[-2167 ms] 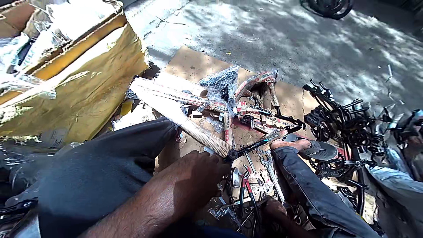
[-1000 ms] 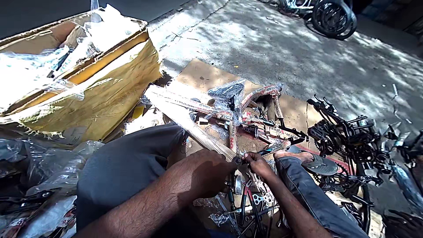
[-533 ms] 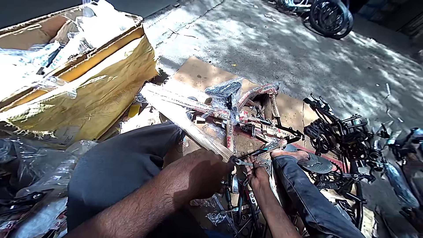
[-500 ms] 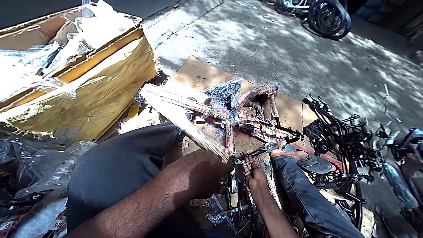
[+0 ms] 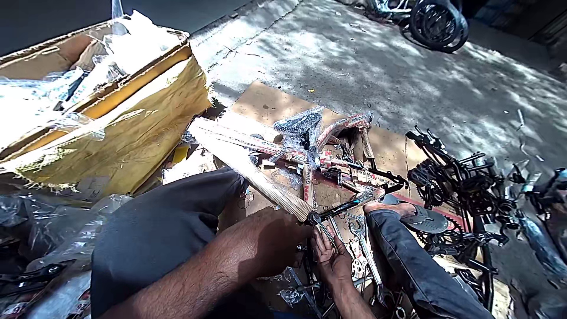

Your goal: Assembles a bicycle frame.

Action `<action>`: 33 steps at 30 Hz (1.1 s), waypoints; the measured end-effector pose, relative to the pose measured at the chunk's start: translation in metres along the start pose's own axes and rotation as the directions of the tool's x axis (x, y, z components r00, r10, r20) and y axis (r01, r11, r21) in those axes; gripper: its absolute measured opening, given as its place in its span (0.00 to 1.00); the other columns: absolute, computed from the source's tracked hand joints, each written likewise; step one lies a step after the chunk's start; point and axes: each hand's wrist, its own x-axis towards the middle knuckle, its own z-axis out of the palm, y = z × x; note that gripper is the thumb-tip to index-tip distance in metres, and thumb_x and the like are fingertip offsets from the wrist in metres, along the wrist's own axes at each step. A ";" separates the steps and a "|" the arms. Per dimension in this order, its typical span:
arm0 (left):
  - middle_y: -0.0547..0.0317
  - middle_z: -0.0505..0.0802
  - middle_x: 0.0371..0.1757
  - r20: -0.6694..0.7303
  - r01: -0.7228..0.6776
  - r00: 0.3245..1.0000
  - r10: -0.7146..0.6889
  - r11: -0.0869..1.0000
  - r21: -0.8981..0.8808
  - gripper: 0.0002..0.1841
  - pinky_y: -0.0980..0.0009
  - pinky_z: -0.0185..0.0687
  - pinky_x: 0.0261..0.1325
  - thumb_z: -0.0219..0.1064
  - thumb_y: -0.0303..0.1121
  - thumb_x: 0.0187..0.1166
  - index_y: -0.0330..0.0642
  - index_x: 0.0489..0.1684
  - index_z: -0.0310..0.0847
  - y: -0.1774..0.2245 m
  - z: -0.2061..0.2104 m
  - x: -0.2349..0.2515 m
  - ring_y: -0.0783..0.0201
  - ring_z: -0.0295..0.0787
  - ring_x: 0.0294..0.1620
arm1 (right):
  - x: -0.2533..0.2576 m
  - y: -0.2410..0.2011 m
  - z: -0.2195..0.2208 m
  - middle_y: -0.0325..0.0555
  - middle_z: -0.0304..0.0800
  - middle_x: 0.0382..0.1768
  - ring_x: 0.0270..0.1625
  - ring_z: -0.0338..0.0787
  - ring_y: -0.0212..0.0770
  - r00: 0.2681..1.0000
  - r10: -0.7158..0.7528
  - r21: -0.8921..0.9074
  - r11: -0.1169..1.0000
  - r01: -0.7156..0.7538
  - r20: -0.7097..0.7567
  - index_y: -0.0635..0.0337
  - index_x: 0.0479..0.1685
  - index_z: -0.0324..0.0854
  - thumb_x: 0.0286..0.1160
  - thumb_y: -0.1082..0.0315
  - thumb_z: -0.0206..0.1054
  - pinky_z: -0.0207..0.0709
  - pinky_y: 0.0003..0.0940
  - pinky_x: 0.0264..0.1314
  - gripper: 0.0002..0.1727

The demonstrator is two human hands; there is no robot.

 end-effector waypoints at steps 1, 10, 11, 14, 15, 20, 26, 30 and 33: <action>0.55 0.90 0.58 -0.006 0.008 1.000 -0.008 1.000 0.000 0.28 0.54 0.80 0.59 0.68 0.52 0.81 0.64 0.81 0.75 0.000 0.000 0.000 0.53 0.87 0.57 | 0.003 0.001 -0.002 0.65 0.85 0.68 0.63 0.91 0.60 1.000 -0.003 -0.031 1.000 0.004 0.015 0.59 0.82 0.68 0.97 0.51 0.35 0.87 0.52 0.62 0.30; 0.54 0.88 0.59 0.013 -0.018 1.000 0.018 1.000 0.013 0.27 0.54 0.79 0.61 0.68 0.52 0.82 0.63 0.81 0.75 0.003 0.001 0.000 0.53 0.86 0.57 | -0.015 0.039 -0.010 0.57 0.85 0.71 0.46 0.95 0.50 0.992 -0.029 -0.464 0.882 0.084 0.124 0.44 0.95 0.46 0.95 0.42 0.29 0.89 0.42 0.46 0.34; 0.53 0.88 0.59 0.022 -0.015 1.000 0.015 1.000 0.013 0.28 0.53 0.79 0.61 0.68 0.52 0.81 0.63 0.82 0.74 0.003 0.001 0.000 0.52 0.86 0.58 | -0.014 0.040 -0.015 0.56 0.84 0.73 0.46 0.95 0.49 0.986 -0.057 -0.541 0.830 0.133 0.155 0.46 0.95 0.45 0.95 0.43 0.28 0.89 0.41 0.46 0.34; 0.53 0.88 0.60 0.043 0.002 0.999 -0.003 1.000 0.006 0.29 0.53 0.78 0.60 0.68 0.52 0.81 0.66 0.84 0.72 0.004 0.000 0.000 0.52 0.85 0.58 | -0.008 0.041 -0.033 0.54 0.72 0.83 0.60 0.91 0.43 0.911 -0.242 -0.748 0.520 0.413 0.335 0.53 0.94 0.54 0.94 0.50 0.42 0.88 0.38 0.55 0.33; 0.53 0.88 0.60 0.048 0.011 0.999 -0.011 1.000 0.004 0.29 0.53 0.78 0.60 0.68 0.52 0.81 0.66 0.84 0.71 0.004 0.000 0.000 0.52 0.85 0.58 | -0.002 0.041 -0.041 0.56 0.69 0.84 0.71 0.85 0.41 0.842 -0.280 -0.769 0.347 0.537 0.461 0.56 0.92 0.59 0.90 0.49 0.50 0.84 0.37 0.67 0.35; 0.51 0.87 0.63 0.078 0.014 0.997 -0.012 1.000 -0.025 0.27 0.52 0.76 0.64 0.67 0.48 0.83 0.63 0.84 0.72 0.007 -0.004 0.000 0.50 0.84 0.62 | 0.010 0.043 -0.019 0.60 0.82 0.59 0.62 0.84 0.50 0.514 -0.172 -0.539 -0.367 0.758 0.840 0.47 0.55 0.92 0.81 0.37 0.59 0.82 0.44 0.62 0.27; 0.48 0.86 0.66 0.089 0.038 0.995 -0.033 0.998 -0.050 0.29 0.52 0.75 0.67 0.69 0.46 0.83 0.60 0.85 0.72 0.009 -0.006 -0.002 0.48 0.83 0.65 | 0.030 0.013 0.082 0.54 0.87 0.41 0.42 0.91 0.56 0.523 0.360 -0.161 -0.685 0.710 0.773 0.58 0.42 0.89 0.67 0.64 0.77 0.84 0.53 0.39 0.09; 0.49 0.86 0.65 0.088 0.028 0.996 -0.024 0.999 -0.044 0.29 0.50 0.76 0.65 0.68 0.48 0.83 0.62 0.86 0.70 0.008 -0.005 0.000 0.47 0.83 0.64 | 0.080 -0.007 0.167 0.56 0.87 0.57 0.52 0.92 0.59 0.685 0.410 -0.257 -0.713 0.653 0.602 0.56 0.64 0.79 0.76 0.61 0.75 0.85 0.59 0.52 0.21; 0.50 0.87 0.66 0.090 0.046 0.995 -0.043 0.998 -0.033 0.29 0.48 0.76 0.65 0.66 0.50 0.83 0.63 0.85 0.69 0.003 -0.007 0.001 0.47 0.84 0.64 | 0.136 -0.052 0.154 0.61 0.91 0.50 0.55 0.91 0.63 0.740 0.204 -0.418 -0.716 0.560 0.641 0.62 0.59 0.83 0.76 0.65 0.71 0.82 0.65 0.59 0.16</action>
